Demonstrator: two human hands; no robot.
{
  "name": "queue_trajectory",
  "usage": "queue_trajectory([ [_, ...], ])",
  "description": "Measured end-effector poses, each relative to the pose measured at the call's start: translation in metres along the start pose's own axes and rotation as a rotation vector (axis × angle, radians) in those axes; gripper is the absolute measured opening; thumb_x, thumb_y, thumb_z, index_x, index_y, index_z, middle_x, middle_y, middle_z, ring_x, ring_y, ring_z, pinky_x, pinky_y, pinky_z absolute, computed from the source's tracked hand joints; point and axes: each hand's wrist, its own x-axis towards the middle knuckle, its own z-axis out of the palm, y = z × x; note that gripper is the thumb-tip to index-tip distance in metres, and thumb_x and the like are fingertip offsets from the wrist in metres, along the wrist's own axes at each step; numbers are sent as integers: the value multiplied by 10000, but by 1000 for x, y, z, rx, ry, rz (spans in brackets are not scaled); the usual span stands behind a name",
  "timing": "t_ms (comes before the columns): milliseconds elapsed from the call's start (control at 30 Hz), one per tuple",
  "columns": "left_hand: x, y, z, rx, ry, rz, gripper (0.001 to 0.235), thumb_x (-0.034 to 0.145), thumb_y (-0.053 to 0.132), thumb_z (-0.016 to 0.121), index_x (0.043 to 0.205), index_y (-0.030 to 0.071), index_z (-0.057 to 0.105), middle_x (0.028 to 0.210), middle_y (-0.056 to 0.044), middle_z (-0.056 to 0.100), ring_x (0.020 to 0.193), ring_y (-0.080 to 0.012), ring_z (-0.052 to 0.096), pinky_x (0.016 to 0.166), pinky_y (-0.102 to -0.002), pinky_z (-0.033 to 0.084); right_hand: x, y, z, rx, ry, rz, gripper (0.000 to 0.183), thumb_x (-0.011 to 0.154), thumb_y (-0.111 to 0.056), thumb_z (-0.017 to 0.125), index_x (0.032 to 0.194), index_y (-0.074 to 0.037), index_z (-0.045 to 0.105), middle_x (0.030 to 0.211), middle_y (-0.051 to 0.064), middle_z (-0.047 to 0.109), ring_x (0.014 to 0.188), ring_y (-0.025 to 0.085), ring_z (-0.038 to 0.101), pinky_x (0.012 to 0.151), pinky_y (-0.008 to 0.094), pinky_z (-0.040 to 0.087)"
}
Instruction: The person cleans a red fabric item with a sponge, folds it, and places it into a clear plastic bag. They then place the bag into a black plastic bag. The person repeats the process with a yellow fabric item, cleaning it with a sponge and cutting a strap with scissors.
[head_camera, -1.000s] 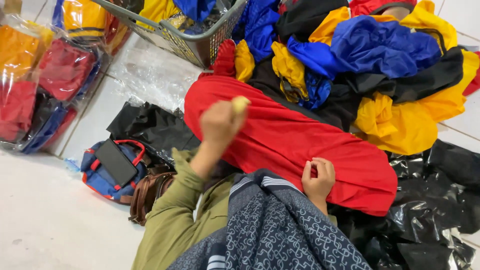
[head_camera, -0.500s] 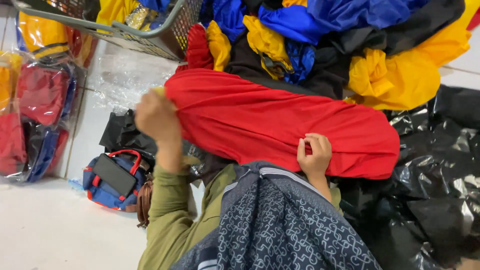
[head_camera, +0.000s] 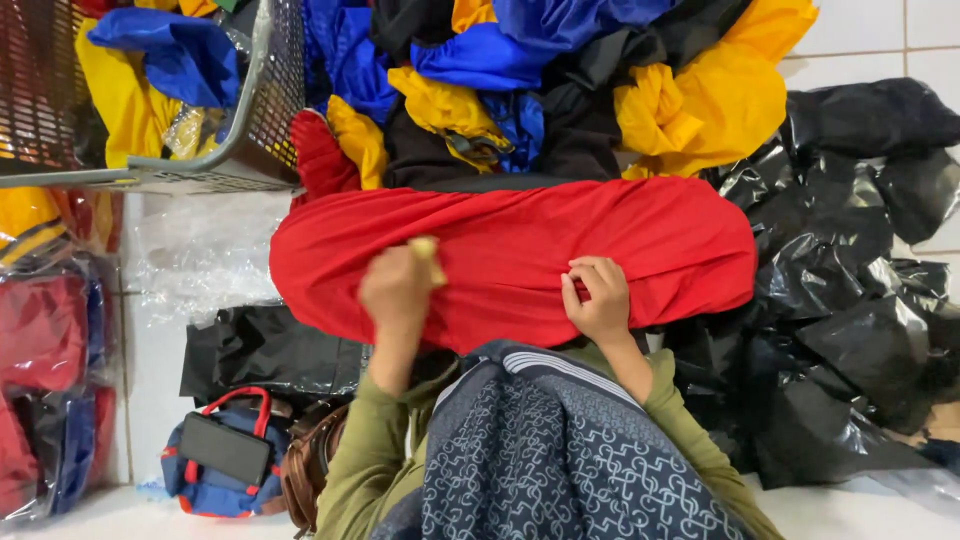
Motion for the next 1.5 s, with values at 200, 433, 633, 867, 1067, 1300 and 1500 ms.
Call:
queue_trajectory([
  [200,-2,-163,0,-112,262,-386,496,1029,363,863,737,171,511,666,28,481,597,-198,572,595,-258,464,7,-1,2,2,-23,13,135,932,-169,742,832,-136,657,943,18,686,846,247,675,772,366,505],
  [433,-13,-24,-32,-981,58,-354,380,874,330,878,690,116,625,578,-64,562,557,-299,610,576,-308,475,24,-78,13,678,-188,256,673,899,-340,782,1419,-42,475,1302,182,682,1037,355,712,881,449,558],
  [633,-31,33,1,-1570,-518,-317,257,1015,193,621,1081,-28,735,815,-192,709,711,-286,741,567,-349,631,46,-70,9,611,-285,313,502,954,-192,722,1416,-77,561,1116,221,703,1020,420,705,824,518,577],
  [867,-4,-16,-18,-558,-220,136,635,777,618,816,1251,203,728,1380,-35,637,1343,-345,497,967,-501,370,49,61,-135,-519,-158,791,425,986,-87,677,1388,-113,543,1245,166,678,1162,396,654,958,532,511],
  [1067,36,-7,-45,-538,-600,140,1082,581,549,916,1511,154,530,1607,-149,431,1511,-489,245,1091,-828,41,60,-8,-93,-395,210,638,474,973,-230,676,1400,-94,522,1162,214,729,974,459,715,804,557,549],
  [1300,38,-11,-43,-451,-816,136,1298,499,577,947,1591,159,384,1670,-124,311,1555,-443,138,1135,-801,28,49,-87,30,-181,-346,-207,137,984,-401,588,999,-268,618,864,-77,559,724,173,644,594,320,519],
  [1500,41,-14,-48,-454,-777,121,1367,501,622,934,1617,105,338,1691,-182,258,1558,-474,91,1124,-790,-11,99,-34,-112,-102,-277,667,344,1138,-299,477,1276,-53,673,1174,199,690,1155,401,617,936,529,480],
])
